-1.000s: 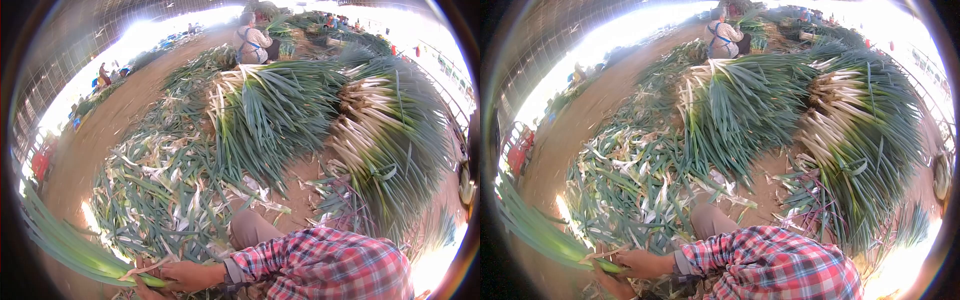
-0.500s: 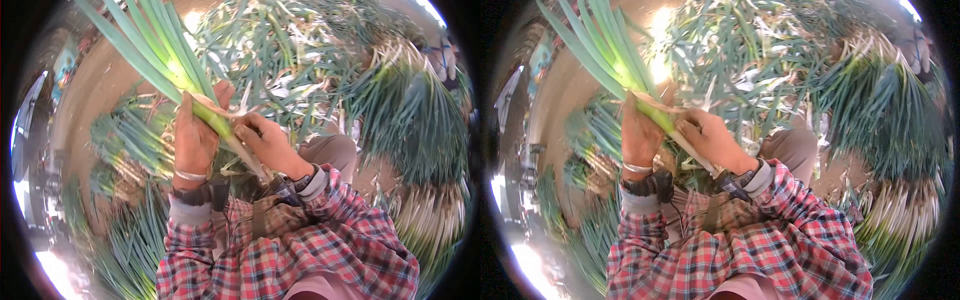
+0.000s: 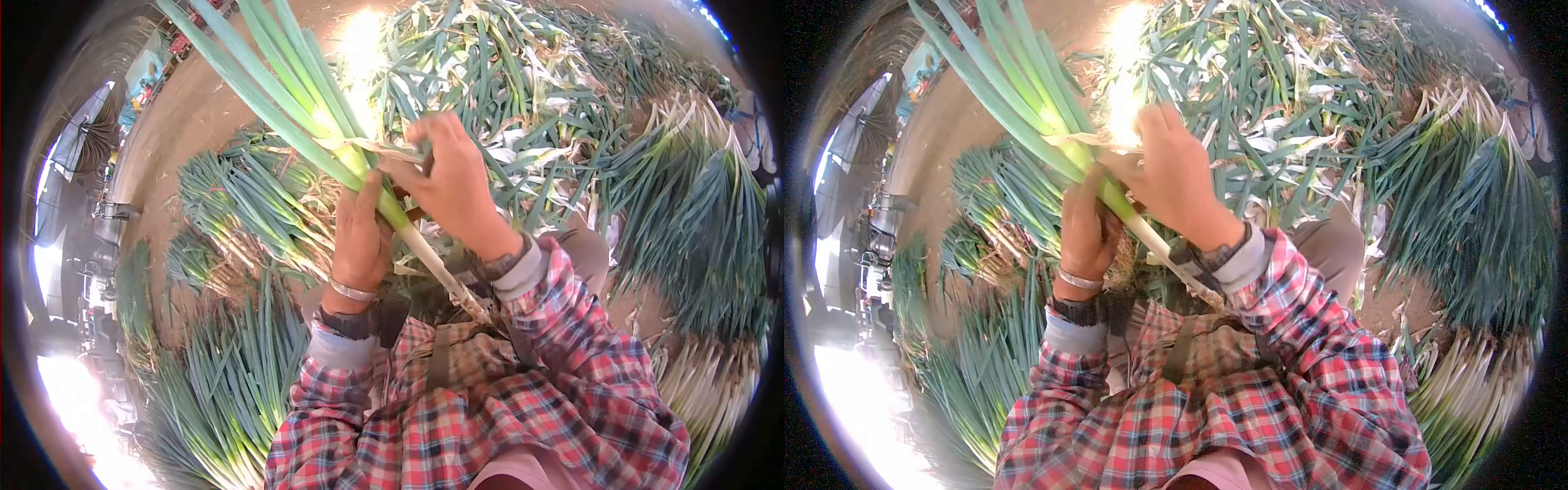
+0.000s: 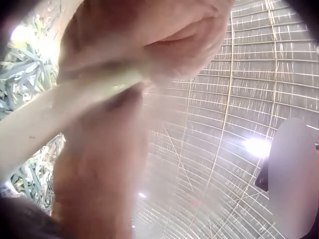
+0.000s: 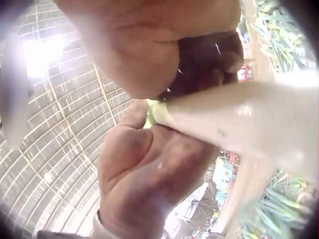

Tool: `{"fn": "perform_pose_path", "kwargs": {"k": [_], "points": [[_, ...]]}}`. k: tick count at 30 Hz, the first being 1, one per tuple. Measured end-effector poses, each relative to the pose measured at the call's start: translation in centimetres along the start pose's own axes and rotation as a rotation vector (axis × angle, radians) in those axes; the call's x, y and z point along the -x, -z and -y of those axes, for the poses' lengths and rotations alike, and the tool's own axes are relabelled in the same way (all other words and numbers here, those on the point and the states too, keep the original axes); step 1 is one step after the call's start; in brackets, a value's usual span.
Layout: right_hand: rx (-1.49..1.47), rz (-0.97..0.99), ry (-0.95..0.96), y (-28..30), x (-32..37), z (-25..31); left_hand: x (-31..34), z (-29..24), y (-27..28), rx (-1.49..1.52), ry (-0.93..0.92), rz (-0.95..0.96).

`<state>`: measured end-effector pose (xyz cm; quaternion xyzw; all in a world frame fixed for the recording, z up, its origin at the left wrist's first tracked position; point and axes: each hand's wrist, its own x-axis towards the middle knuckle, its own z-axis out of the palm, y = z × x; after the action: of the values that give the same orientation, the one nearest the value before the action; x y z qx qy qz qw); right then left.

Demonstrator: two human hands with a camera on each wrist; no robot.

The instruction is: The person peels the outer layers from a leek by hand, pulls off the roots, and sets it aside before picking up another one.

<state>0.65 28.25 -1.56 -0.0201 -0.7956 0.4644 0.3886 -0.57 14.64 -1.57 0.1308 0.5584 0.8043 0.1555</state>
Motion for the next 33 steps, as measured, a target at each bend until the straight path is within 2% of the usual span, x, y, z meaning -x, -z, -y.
{"fn": "perform_pose_path", "kwargs": {"k": [1, 3, 4, 6, 8, 10, 11, 12, 14, 15, 16, 17, 18, 20, 21, 23, 24, 26, 29, 33], "points": [[0.006, 0.003, -0.007, -0.3, -0.6, 0.1, 0.3, 0.0, 0.2, -0.102, -0.094, 0.051], [-0.056, 0.053, 0.361, -1.2, -2.4, -0.6, 0.1, -0.4, 0.1, -0.033, -0.013, 0.033], [-0.039, 0.218, 0.385, -1.8, -3.2, -1.7, -0.1, -0.5, 0.2, 0.034, 0.062, 0.006], [-0.029, 0.201, 0.386, -0.9, -4.1, -1.5, -0.3, -0.6, 1.1, 0.073, 0.095, -0.035], [-0.304, 0.048, -0.044, 1.9, -5.0, -3.0, -0.6, -1.1, 2.2, 0.092, 0.110, -0.109], [-0.317, -0.100, -0.147, 6.6, -5.6, -6.2, -0.9, -1.3, 4.3, 0.133, 0.100, -0.122], [-0.365, -0.115, -0.214, 8.4, -5.3, -10.2, -0.8, -1.4, 5.1, 0.173, 0.092, -0.113], [-0.050, -0.050, -0.348, 9.8, -4.8, -13.5, -0.7, -1.7, 5.2, 0.158, 0.080, -0.147], [0.407, 0.198, -0.253, 8.9, -0.8, -17.1, -0.5, -2.1, 5.9, 0.183, 0.049, -0.125], [0.298, 0.339, -0.317, 7.5, 1.2, -15.9, -0.6, -2.3, 6.0, 0.212, 0.015, -0.097], [-0.010, 0.413, -0.493, 5.9, 2.5, -11.5, -0.8, -2.2, 5.8, 0.210, 0.018, -0.090], [-0.220, 0.568, -0.432, 4.2, 3.1, -10.3, -0.9, -2.1, 5.7, 0.236, 0.012, -0.069], [-0.253, 0.625, -0.378, 2.5, 3.4, -7.8, -0.9, -2.1, 5.5, 0.259, 0.009, -0.050], [-0.680, 0.654, -0.310, -0.6, 3.6, -3.0, -0.8, -2.0, 4.6, 0.286, 0.000, -0.019], [-0.682, 0.650, -0.310, -1.7, 3.0, -1.7, -0.7, -1.9, 4.3, 0.283, 0.001, -0.017], [-0.763, 0.703, -0.296, -3.1, 2.2, 0.1, -0.4, -1.7, 3.8, 0.283, -0.008, 0.155], [-0.763, 0.709, -0.289, -3.1, 2.0, 0.3, -0.5, -1.6, 3.6, 0.260, -0.023, 0.069], [-0.872, 0.704, -0.356, -3.5, 1.8, 0.6, -0.6, -1.2, 4.0, 0.197, -0.057, 0.046], [-0.815, 0.764, -0.428, -3.2, 1.5, 0.1, -0.1, -1.3, 3.5, 0.180, -0.077, 0.041], [-0.908, 0.818, -0.320, -3.1, 0.8, -0.2, -0.2, -1.1, 3.3, 0.128, -0.082, 0.063]]}}
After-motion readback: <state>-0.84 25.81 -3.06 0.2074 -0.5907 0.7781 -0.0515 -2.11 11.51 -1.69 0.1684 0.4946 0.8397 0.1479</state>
